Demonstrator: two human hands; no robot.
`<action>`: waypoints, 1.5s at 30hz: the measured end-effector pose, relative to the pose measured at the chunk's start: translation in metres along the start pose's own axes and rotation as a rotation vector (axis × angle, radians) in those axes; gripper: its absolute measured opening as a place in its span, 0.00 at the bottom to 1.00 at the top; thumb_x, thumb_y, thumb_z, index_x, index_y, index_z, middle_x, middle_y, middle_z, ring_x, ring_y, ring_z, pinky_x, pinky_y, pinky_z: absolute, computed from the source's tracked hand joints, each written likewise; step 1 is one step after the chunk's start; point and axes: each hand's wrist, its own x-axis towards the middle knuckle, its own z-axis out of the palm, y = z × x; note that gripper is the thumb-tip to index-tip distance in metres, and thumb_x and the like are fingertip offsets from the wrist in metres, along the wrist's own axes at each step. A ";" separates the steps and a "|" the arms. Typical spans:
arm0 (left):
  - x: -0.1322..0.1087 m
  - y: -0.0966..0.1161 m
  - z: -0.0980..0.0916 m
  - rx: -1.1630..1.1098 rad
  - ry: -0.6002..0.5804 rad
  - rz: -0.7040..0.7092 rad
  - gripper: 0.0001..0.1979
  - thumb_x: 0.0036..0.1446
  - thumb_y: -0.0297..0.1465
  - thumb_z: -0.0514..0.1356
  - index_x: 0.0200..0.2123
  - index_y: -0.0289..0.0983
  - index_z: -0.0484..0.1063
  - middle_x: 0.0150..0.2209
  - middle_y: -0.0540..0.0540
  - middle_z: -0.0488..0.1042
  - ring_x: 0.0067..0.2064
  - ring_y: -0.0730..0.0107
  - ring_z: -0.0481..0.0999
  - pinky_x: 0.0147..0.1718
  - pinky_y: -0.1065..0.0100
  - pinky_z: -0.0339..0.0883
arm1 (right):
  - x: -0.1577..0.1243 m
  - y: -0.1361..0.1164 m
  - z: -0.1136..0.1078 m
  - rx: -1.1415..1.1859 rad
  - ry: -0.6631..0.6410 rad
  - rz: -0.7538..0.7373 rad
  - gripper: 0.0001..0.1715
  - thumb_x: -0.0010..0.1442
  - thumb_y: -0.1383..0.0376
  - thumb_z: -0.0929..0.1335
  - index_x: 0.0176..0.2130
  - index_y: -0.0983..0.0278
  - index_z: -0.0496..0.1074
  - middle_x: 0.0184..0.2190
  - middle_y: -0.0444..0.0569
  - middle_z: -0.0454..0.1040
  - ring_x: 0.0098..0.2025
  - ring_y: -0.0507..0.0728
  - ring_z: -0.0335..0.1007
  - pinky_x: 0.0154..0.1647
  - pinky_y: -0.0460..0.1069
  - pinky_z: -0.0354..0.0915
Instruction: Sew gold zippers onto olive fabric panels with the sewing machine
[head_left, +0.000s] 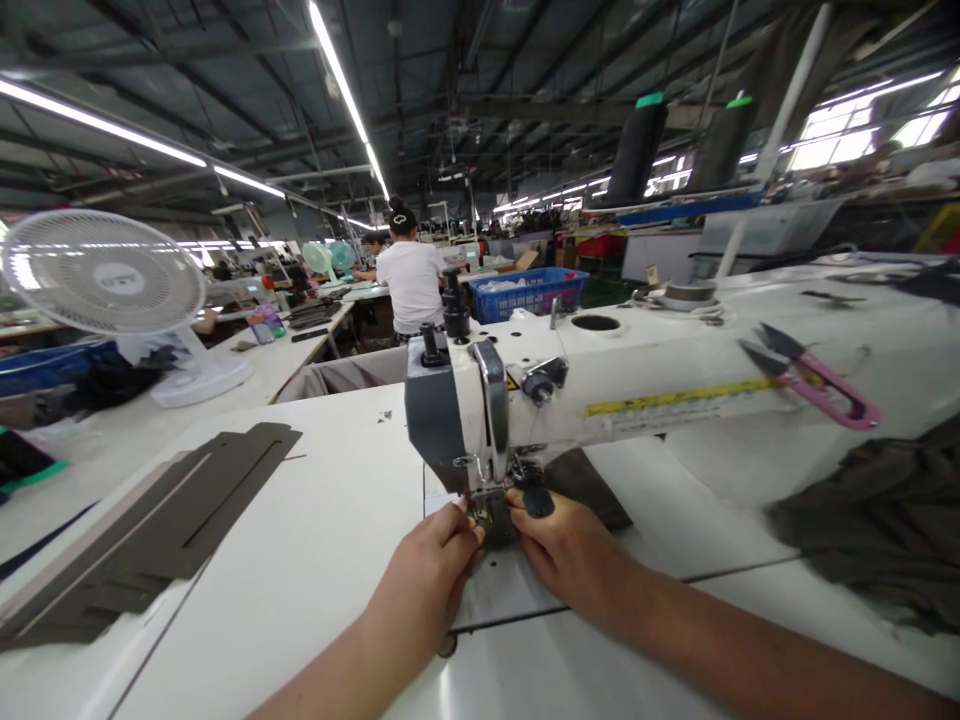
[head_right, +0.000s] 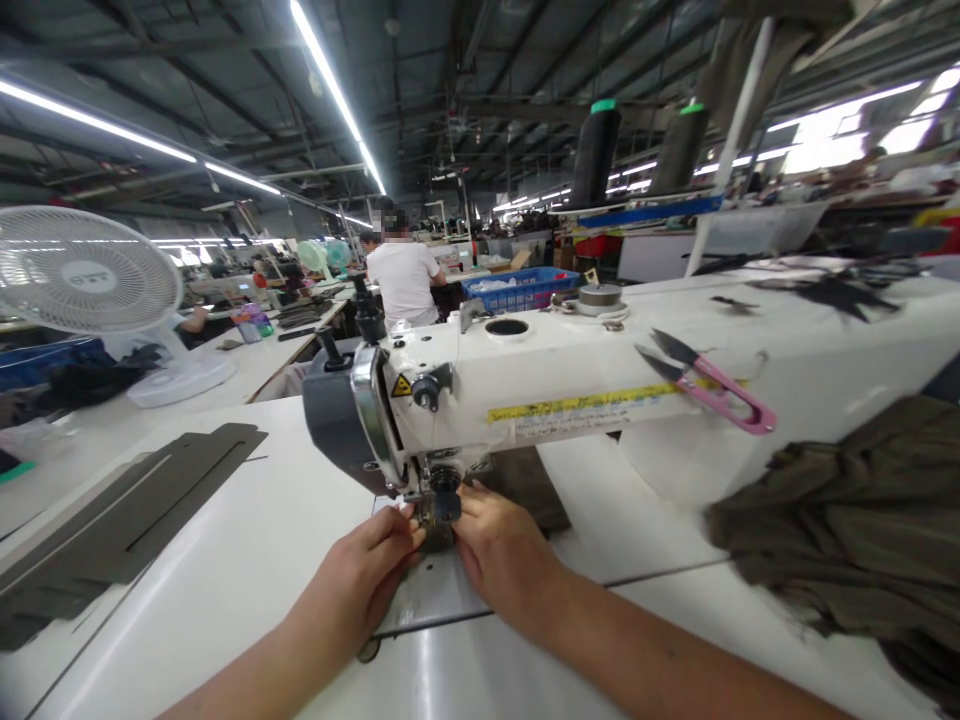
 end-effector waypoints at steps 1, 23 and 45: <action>0.001 -0.001 0.001 0.021 -0.001 0.000 0.12 0.60 0.25 0.48 0.33 0.35 0.70 0.33 0.44 0.68 0.33 0.68 0.71 0.32 0.67 0.70 | 0.001 0.001 0.001 -0.009 0.000 -0.009 0.14 0.53 0.75 0.57 0.30 0.64 0.69 0.33 0.52 0.73 0.36 0.56 0.70 0.39 0.49 0.66; 0.003 -0.008 0.009 0.135 0.040 0.029 0.12 0.61 0.26 0.49 0.30 0.35 0.71 0.31 0.45 0.69 0.32 0.69 0.71 0.30 0.70 0.69 | 0.003 0.005 0.006 -0.025 -0.017 0.015 0.15 0.55 0.73 0.57 0.28 0.64 0.70 0.28 0.50 0.73 0.35 0.56 0.71 0.38 0.48 0.65; 0.006 -0.007 0.004 0.180 0.045 0.079 0.08 0.57 0.24 0.53 0.29 0.35 0.72 0.31 0.45 0.70 0.31 0.68 0.70 0.30 0.69 0.68 | 0.000 0.009 0.007 -0.072 -0.097 0.060 0.13 0.56 0.73 0.59 0.31 0.65 0.71 0.31 0.50 0.74 0.39 0.56 0.71 0.42 0.48 0.64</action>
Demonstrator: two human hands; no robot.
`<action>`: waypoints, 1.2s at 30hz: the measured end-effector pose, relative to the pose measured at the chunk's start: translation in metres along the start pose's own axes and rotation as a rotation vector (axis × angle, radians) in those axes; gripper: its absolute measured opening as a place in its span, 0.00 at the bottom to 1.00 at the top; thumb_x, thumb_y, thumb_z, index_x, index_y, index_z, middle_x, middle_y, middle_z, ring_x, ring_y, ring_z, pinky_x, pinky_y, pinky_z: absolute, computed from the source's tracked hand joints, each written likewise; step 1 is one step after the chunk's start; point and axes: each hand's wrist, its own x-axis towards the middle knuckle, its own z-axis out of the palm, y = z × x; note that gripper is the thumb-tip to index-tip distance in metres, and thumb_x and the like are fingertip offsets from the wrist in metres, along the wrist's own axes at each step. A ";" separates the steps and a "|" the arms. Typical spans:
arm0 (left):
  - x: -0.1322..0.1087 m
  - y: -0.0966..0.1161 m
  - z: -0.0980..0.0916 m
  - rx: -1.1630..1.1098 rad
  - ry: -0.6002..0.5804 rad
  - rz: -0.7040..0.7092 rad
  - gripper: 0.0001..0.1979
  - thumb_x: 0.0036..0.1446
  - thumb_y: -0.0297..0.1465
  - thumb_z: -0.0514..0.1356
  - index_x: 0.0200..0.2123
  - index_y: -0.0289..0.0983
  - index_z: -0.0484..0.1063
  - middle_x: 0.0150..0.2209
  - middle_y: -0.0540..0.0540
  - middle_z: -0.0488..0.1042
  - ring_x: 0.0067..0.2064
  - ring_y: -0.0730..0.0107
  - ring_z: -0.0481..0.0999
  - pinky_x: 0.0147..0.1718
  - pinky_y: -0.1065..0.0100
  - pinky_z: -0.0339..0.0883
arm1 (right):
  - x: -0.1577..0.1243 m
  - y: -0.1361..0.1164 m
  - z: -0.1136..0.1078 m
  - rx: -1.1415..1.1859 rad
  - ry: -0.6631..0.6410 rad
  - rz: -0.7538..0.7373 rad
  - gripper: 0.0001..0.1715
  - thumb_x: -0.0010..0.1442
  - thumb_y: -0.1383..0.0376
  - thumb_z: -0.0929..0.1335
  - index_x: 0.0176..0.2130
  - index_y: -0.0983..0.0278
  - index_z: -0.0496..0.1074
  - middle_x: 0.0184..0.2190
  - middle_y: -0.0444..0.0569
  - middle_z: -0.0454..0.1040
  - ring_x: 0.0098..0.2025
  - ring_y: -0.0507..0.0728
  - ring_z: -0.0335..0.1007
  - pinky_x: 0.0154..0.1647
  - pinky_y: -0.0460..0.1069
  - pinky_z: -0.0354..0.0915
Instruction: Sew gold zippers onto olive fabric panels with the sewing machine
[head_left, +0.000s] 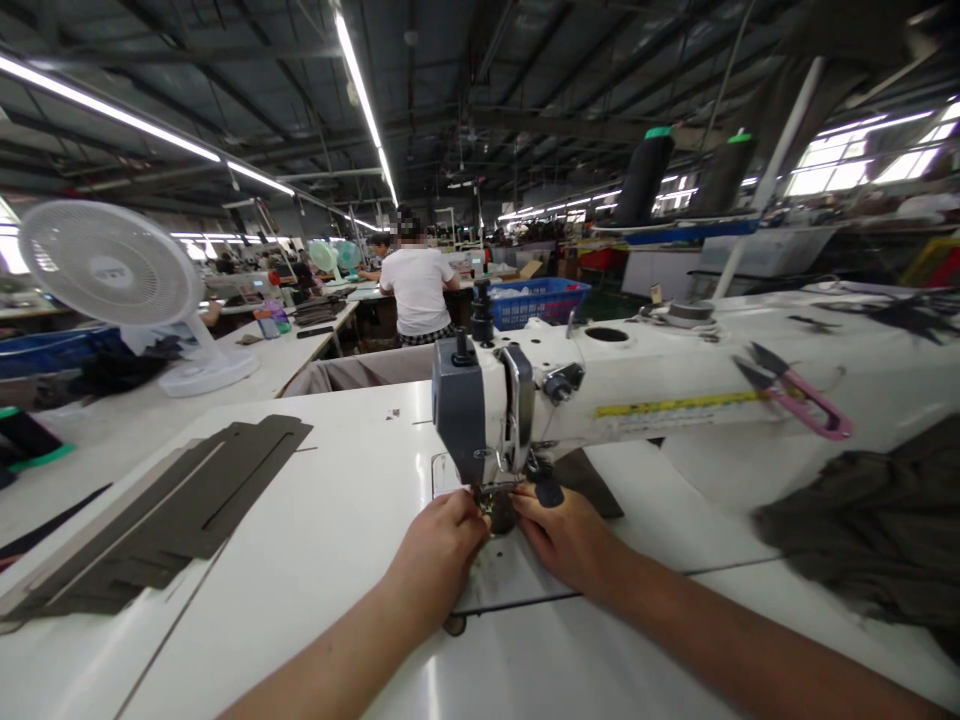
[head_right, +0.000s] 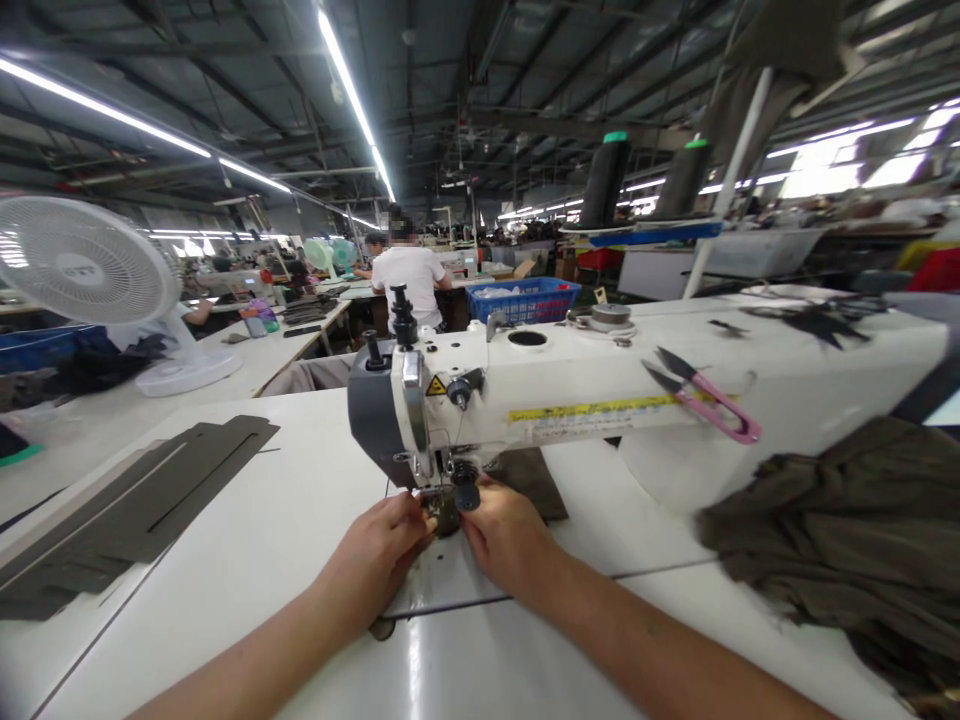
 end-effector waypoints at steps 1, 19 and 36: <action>0.000 0.000 0.000 -0.003 0.004 -0.004 0.07 0.57 0.24 0.54 0.30 0.35 0.72 0.31 0.45 0.70 0.32 0.68 0.70 0.30 0.69 0.69 | 0.000 -0.001 0.000 -0.008 -0.004 0.002 0.13 0.56 0.73 0.59 0.31 0.65 0.71 0.31 0.50 0.74 0.39 0.56 0.70 0.42 0.48 0.64; -0.005 0.003 -0.014 -0.029 0.019 0.030 0.08 0.58 0.27 0.52 0.37 0.38 0.71 0.37 0.47 0.75 0.39 0.67 0.75 0.50 0.54 0.62 | -0.035 -0.067 -0.030 -0.255 0.143 -0.001 0.13 0.57 0.64 0.63 0.36 0.66 0.75 0.37 0.52 0.76 0.39 0.59 0.70 0.40 0.51 0.65; -0.003 0.001 -0.013 -0.050 0.018 0.085 0.09 0.59 0.26 0.50 0.37 0.37 0.71 0.37 0.45 0.74 0.41 0.66 0.74 0.46 0.60 0.66 | -0.065 -0.061 -0.014 -0.466 0.070 -0.321 0.24 0.59 0.57 0.60 0.46 0.73 0.69 0.46 0.60 0.71 0.49 0.60 0.67 0.46 0.49 0.65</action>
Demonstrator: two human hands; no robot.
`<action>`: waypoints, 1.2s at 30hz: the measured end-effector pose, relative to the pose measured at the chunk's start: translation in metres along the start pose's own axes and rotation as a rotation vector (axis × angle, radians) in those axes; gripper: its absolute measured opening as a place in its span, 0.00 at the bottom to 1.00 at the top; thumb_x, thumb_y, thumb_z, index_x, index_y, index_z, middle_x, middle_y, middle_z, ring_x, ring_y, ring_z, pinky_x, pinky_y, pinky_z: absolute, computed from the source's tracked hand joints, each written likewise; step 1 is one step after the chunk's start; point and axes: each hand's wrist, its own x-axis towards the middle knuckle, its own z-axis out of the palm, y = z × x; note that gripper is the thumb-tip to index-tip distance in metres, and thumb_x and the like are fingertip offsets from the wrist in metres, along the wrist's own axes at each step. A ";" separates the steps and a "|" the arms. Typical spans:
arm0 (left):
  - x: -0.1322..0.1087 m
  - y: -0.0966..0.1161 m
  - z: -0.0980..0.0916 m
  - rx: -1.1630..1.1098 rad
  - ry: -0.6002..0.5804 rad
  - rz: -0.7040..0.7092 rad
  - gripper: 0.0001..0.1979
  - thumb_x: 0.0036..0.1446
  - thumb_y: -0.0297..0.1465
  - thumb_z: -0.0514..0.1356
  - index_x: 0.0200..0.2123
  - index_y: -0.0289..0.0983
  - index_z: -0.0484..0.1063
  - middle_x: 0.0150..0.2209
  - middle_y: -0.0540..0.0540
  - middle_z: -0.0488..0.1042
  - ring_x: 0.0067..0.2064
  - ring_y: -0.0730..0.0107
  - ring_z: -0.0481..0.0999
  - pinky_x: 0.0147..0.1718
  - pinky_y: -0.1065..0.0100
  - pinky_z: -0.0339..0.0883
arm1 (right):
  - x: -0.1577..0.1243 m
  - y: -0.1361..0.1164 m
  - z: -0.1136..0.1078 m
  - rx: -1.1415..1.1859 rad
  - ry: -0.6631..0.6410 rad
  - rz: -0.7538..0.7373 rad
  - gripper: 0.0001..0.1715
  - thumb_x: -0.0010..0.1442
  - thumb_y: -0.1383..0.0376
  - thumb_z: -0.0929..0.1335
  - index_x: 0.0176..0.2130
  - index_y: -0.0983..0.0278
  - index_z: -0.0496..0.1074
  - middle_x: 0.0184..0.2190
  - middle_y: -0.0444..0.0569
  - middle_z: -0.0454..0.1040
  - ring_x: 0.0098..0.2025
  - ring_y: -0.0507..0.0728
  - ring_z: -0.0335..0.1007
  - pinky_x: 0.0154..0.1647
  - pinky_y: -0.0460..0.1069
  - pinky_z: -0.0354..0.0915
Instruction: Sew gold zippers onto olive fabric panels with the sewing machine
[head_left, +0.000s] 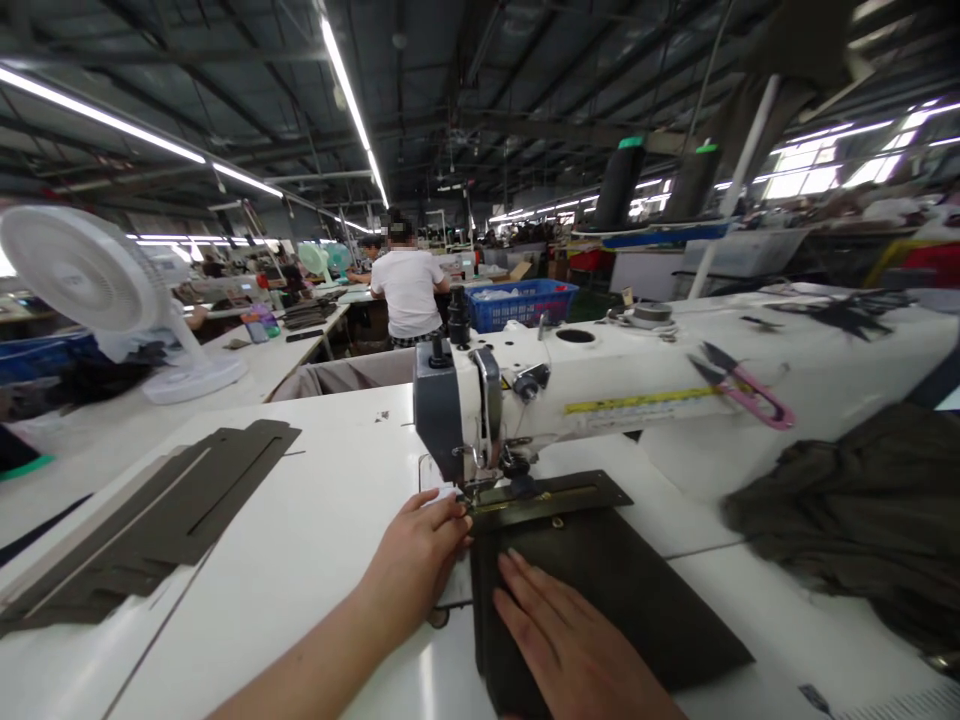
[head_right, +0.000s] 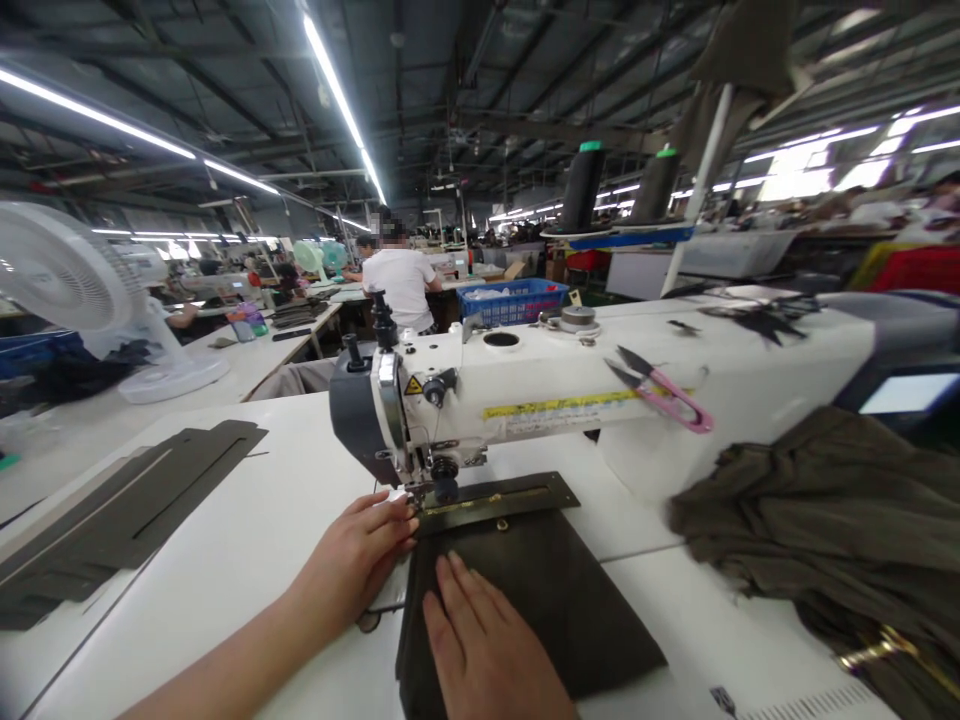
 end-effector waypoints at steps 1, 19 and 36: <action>0.000 0.001 0.000 0.008 0.013 -0.006 0.09 0.59 0.26 0.51 0.37 0.37 0.71 0.37 0.45 0.74 0.41 0.65 0.73 0.45 0.60 0.67 | 0.000 0.000 -0.001 0.006 -0.007 0.006 0.26 0.58 0.54 0.61 0.44 0.73 0.70 0.46 0.61 0.71 0.49 0.61 0.67 0.45 0.50 0.65; 0.000 0.007 -0.008 0.034 0.007 -0.168 0.05 0.54 0.28 0.57 0.34 0.39 0.72 0.35 0.46 0.73 0.34 0.65 0.72 0.35 0.62 0.67 | 0.019 0.031 -0.006 0.185 -0.367 0.430 0.26 0.52 0.70 0.62 0.51 0.71 0.68 0.53 0.60 0.64 0.55 0.64 0.60 0.55 0.62 0.55; -0.001 0.004 0.002 0.038 0.062 -0.225 0.05 0.53 0.24 0.58 0.31 0.38 0.73 0.39 0.45 0.75 0.40 0.61 0.74 0.37 0.59 0.68 | 0.043 0.062 0.021 0.203 -0.332 0.479 0.32 0.48 0.83 0.58 0.50 0.66 0.69 0.51 0.55 0.68 0.55 0.60 0.60 0.57 0.58 0.54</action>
